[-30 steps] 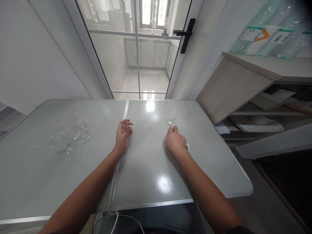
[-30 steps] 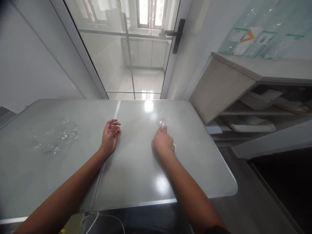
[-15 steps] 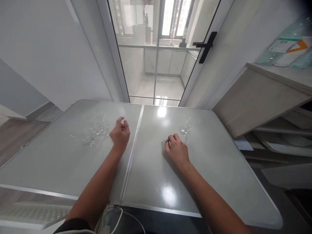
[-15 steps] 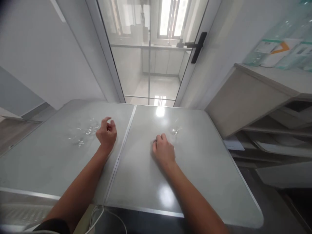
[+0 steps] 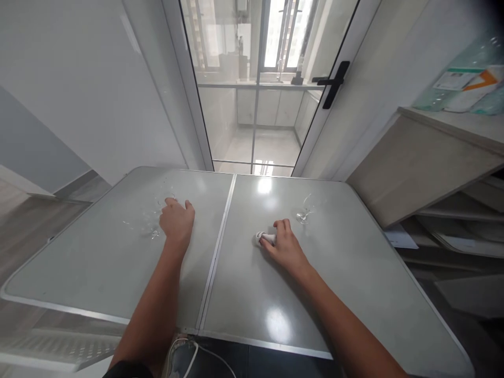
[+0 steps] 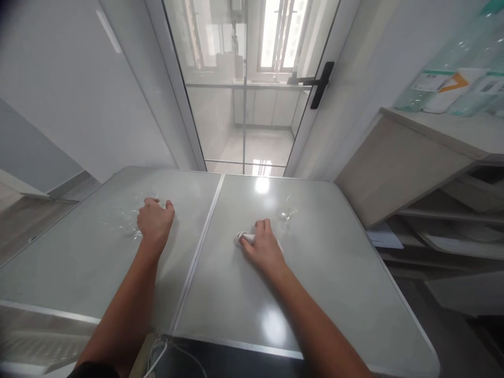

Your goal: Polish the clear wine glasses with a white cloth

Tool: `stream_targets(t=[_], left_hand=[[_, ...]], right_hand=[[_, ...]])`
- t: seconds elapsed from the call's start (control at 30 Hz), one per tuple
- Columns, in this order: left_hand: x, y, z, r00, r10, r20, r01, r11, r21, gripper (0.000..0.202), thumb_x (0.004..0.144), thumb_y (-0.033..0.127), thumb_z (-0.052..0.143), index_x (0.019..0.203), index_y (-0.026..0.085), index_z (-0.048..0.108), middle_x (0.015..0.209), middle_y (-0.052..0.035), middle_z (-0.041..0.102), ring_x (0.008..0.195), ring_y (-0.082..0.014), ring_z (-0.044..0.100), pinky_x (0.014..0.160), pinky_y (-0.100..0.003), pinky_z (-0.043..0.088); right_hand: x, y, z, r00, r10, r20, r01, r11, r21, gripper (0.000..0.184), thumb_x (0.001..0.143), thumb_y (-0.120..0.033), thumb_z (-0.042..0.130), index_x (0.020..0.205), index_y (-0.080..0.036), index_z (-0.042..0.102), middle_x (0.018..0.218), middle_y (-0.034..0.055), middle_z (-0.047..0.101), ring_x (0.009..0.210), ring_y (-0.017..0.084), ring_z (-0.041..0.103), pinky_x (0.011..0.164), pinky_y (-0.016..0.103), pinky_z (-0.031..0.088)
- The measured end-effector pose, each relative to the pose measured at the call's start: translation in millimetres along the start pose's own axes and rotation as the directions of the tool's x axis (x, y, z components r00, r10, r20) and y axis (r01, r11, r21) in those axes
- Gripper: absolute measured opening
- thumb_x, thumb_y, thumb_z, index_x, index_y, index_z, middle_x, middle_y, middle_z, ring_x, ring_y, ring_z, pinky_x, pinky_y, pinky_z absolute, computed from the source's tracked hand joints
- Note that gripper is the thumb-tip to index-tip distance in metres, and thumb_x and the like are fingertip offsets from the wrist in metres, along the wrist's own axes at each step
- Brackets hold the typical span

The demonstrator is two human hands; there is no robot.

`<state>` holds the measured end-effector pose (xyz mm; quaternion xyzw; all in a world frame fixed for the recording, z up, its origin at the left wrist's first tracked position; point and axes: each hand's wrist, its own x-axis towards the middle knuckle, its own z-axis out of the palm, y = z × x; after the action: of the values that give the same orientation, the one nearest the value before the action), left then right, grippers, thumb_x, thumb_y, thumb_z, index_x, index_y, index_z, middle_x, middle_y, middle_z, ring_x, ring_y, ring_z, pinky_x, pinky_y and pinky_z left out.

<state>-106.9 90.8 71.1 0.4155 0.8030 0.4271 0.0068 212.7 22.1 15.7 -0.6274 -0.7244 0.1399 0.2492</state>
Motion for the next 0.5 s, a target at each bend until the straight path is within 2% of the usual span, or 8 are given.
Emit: stream_targets(t=[0.1, 0.2, 0.27, 0.33, 0.4, 0.47, 0.5], left_hand=[[2, -1, -2.7, 0.998, 0.031, 0.063, -0.035, 0.998, 0.06, 0.016, 0.08, 0.027, 0.07, 0.089, 0.021, 0.057, 0.08, -0.0142, 0.066, 0.099, -0.0436, 0.066, 0.092, -0.061, 0.046], [0, 1, -4.1, 0.991, 0.089, 0.105, -0.102, 0.986, 0.134, 0.007, 0.087, 0.025, 0.063, 0.085, 0.023, 0.056, 0.078, -0.0121, 0.065, 0.094, -0.0405, 0.066, 0.086, -0.054, 0.048], [-6, 5, -2.0, 0.978, 0.17, 0.118, -0.185, 0.974, 0.132, 0.002, 0.092, 0.025, 0.059, 0.091, 0.023, 0.058, 0.08, -0.0109, 0.063, 0.091, -0.0374, 0.065, 0.085, -0.05, 0.048], [-14, 9, 2.8, 0.953, 0.294, 0.077, -0.299, 0.952, 0.069, 0.005, 0.094, 0.022, 0.056, 0.097, 0.022, 0.06, 0.091, -0.012, 0.062, 0.097, -0.034, 0.063, 0.092, -0.05, 0.047], [-22, 14, 9.2, 0.921, 0.389, 0.007, -0.389, 0.921, -0.024, 0.01, 0.094, 0.017, 0.055, 0.102, 0.02, 0.062, 0.113, -0.015, 0.057, 0.105, -0.0301, 0.06, 0.101, -0.049, 0.045], [-31, 17, 15.6, 0.915, 0.403, -0.016, -0.401, 0.907, -0.131, 0.013, 0.095, 0.014, 0.053, 0.104, 0.02, 0.061, 0.129, -0.0155, 0.048, 0.108, -0.0262, 0.058, 0.103, -0.047, 0.046], [-35, 18, 18.4, 0.919, 0.394, -0.003, -0.388, 0.902, -0.191, 0.013, 0.096, 0.014, 0.053, 0.105, 0.02, 0.06, 0.131, -0.0146, 0.047, 0.109, -0.0249, 0.059, 0.102, -0.046, 0.047]], right_hand=[[0, 2, 3, 0.995, -0.087, 0.045, 0.086, 0.996, 0.009, 0.029, 0.084, -0.024, 0.067, 0.11, -0.018, 0.056, 0.117, 0.012, 0.053, 0.107, 0.027, 0.057, 0.094, 0.036, 0.05], [0, -1, 2, 0.988, -0.142, 0.062, 0.142, 0.99, 0.014, 0.016, 0.086, -0.013, 0.058, 0.1, -0.019, 0.058, 0.113, 0.0108, 0.057, 0.109, 0.025, 0.055, 0.094, 0.034, 0.047], [1, -4, -2, 0.992, -0.12, 0.034, 0.117, 0.991, 0.072, 0.007, 0.091, -0.015, 0.054, 0.091, -0.021, 0.058, 0.102, 0.0068, 0.06, 0.098, 0.022, 0.055, 0.087, 0.032, 0.046], [2, -7, -6, 0.999, -0.046, 0.004, 0.044, 0.978, 0.205, 0.013, 0.097, -0.025, 0.053, 0.085, -0.022, 0.057, 0.084, 0.0014, 0.058, 0.08, 0.019, 0.053, 0.076, 0.03, 0.043], [3, -10, -11, 0.999, 0.036, 0.004, -0.035, 0.914, 0.405, 0.023, 0.1, -0.036, 0.053, 0.083, -0.022, 0.06, 0.072, -0.0023, 0.055, 0.066, 0.016, 0.047, 0.067, 0.029, 0.038], [3, -11, -15, 0.995, 0.088, 0.034, -0.091, 0.782, 0.617, 0.025, 0.098, -0.041, 0.056, 0.085, -0.021, 0.064, 0.071, -0.0023, 0.058, 0.063, 0.015, 0.047, 0.063, 0.028, 0.037], [3, -11, -16, 0.992, 0.11, 0.057, -0.117, 0.691, 0.713, 0.024, 0.096, -0.042, 0.059, 0.087, -0.021, 0.065, 0.073, -0.0016, 0.061, 0.064, 0.015, 0.049, 0.063, 0.028, 0.037]])
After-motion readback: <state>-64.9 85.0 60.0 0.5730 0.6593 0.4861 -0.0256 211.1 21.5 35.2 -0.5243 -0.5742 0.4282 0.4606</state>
